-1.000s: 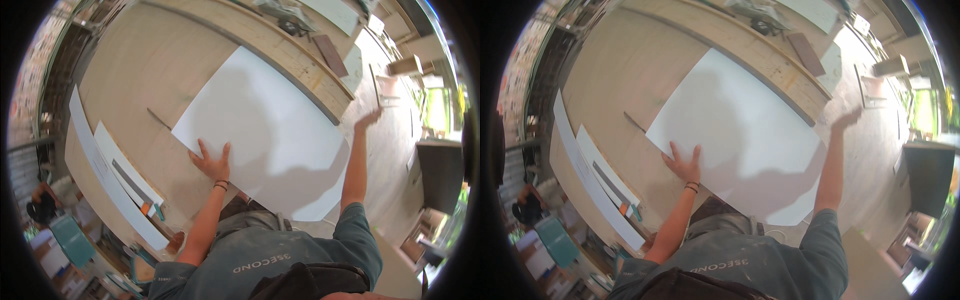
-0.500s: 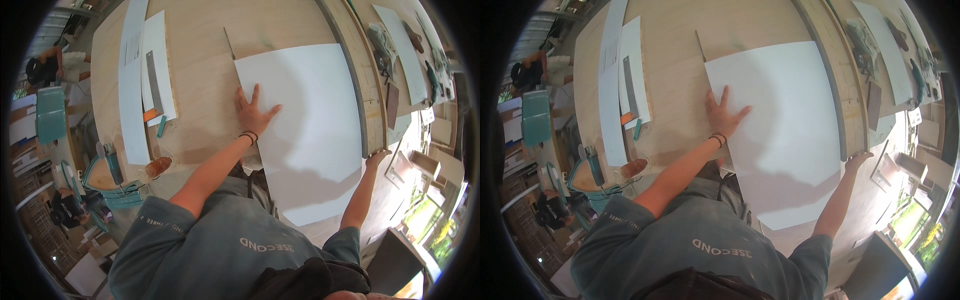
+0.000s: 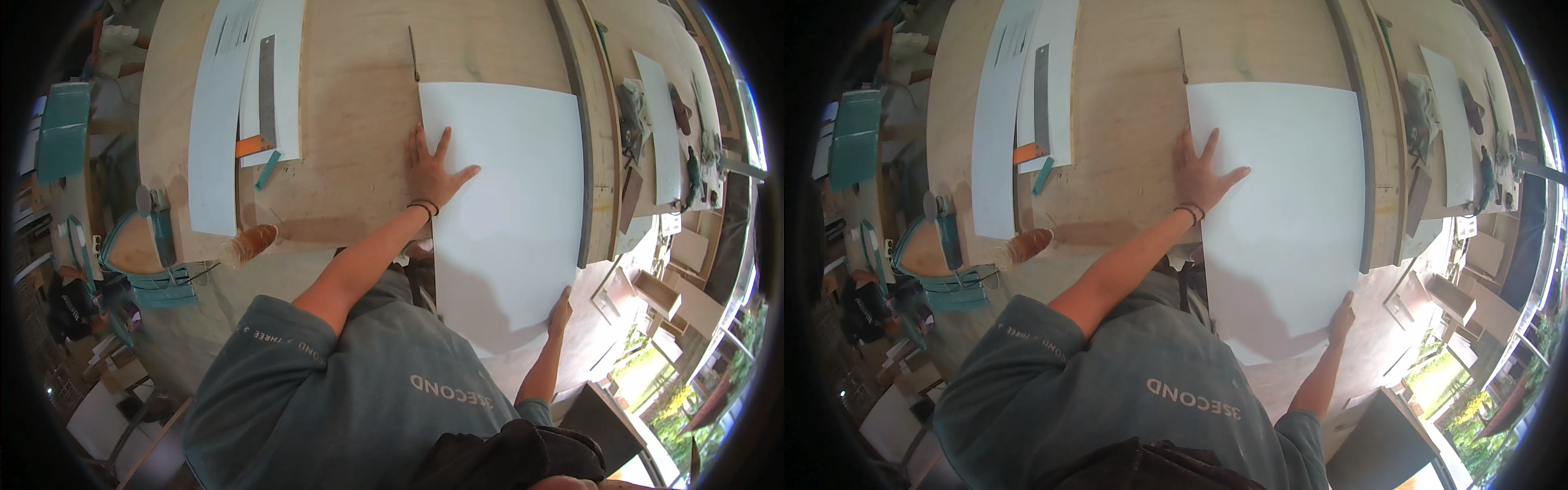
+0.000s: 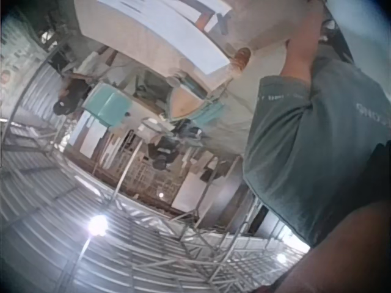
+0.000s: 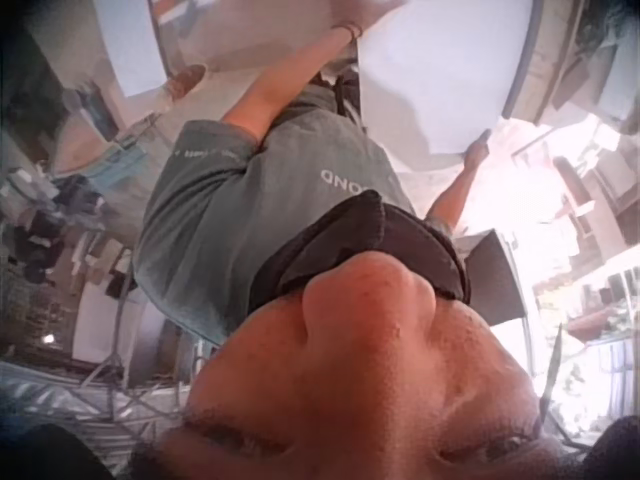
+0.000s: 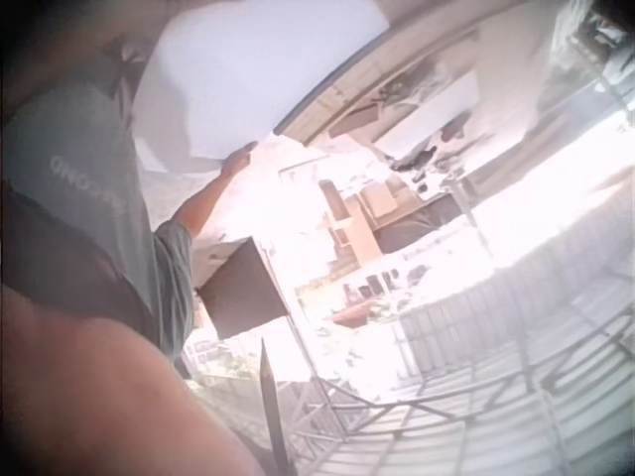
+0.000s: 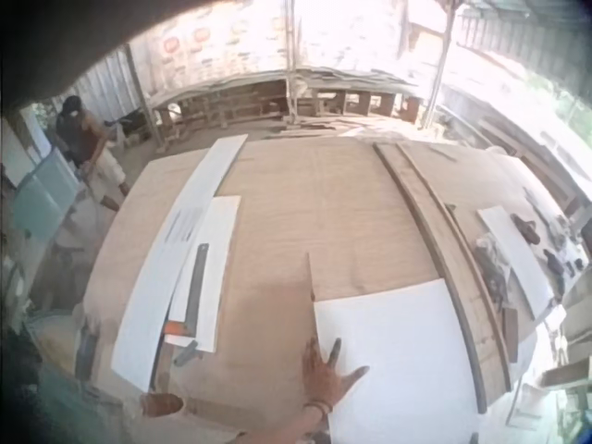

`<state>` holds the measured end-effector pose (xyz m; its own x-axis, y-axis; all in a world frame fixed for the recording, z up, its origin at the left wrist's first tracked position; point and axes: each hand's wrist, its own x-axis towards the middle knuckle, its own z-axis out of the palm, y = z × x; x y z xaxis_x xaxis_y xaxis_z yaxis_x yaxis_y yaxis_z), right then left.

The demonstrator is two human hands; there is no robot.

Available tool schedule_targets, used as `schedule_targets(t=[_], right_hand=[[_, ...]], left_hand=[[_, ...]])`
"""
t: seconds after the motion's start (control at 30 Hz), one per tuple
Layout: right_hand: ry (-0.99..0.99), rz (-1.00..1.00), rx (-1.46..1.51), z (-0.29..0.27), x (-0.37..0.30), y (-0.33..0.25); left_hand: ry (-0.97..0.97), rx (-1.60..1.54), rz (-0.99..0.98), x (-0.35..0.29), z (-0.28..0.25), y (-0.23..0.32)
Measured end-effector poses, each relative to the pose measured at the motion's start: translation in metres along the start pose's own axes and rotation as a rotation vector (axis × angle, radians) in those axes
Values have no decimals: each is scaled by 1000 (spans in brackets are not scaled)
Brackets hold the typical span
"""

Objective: The person moves a white panel onto a workbench and uses a hammer to tap it into place. They then lift a large curved wooden panel and fit it into a curved wooden frame structure, adjusting the fit by hand.

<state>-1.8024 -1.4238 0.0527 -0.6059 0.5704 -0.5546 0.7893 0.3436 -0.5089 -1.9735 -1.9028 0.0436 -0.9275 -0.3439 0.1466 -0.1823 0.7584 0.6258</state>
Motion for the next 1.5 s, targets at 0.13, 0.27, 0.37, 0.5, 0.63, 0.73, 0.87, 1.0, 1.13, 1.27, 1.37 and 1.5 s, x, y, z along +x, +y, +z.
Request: schedule_targets(t=[0.13,0.27,0.37,0.5,0.63,0.73,0.87,1.0,1.13,1.27,1.37,1.5], right_hand=[[-32,1,34,3,-1,-10],[-23,6,25,6,-1,-19],[-9,-13,25,10,-1,-22],[3,-12,10,10,0,-24],[11,-7,-3,11,3,-23],[18,-23,6,12,2,-22],[69,-57,-1,14,3,-21],[186,-81,-33,23,4,-31],[372,-79,-134,34,-1,-46],[429,-190,-249,38,9,-55],[433,-248,-402,43,21,-58],[372,-137,-384,50,26,-86]], left_hand=[[59,0,24,8,3,-5],[52,36,25,13,0,-4],[53,25,25,16,-1,-4],[54,-1,6,19,0,-5],[70,12,12,20,-1,-4],[72,28,18,20,0,-5],[74,31,21,20,1,-7],[69,5,21,21,-1,-8],[53,17,16,23,-3,-7],[44,15,62,26,0,-20],[10,-2,140,36,-5,-40],[-55,-15,214,60,-23,-57]])
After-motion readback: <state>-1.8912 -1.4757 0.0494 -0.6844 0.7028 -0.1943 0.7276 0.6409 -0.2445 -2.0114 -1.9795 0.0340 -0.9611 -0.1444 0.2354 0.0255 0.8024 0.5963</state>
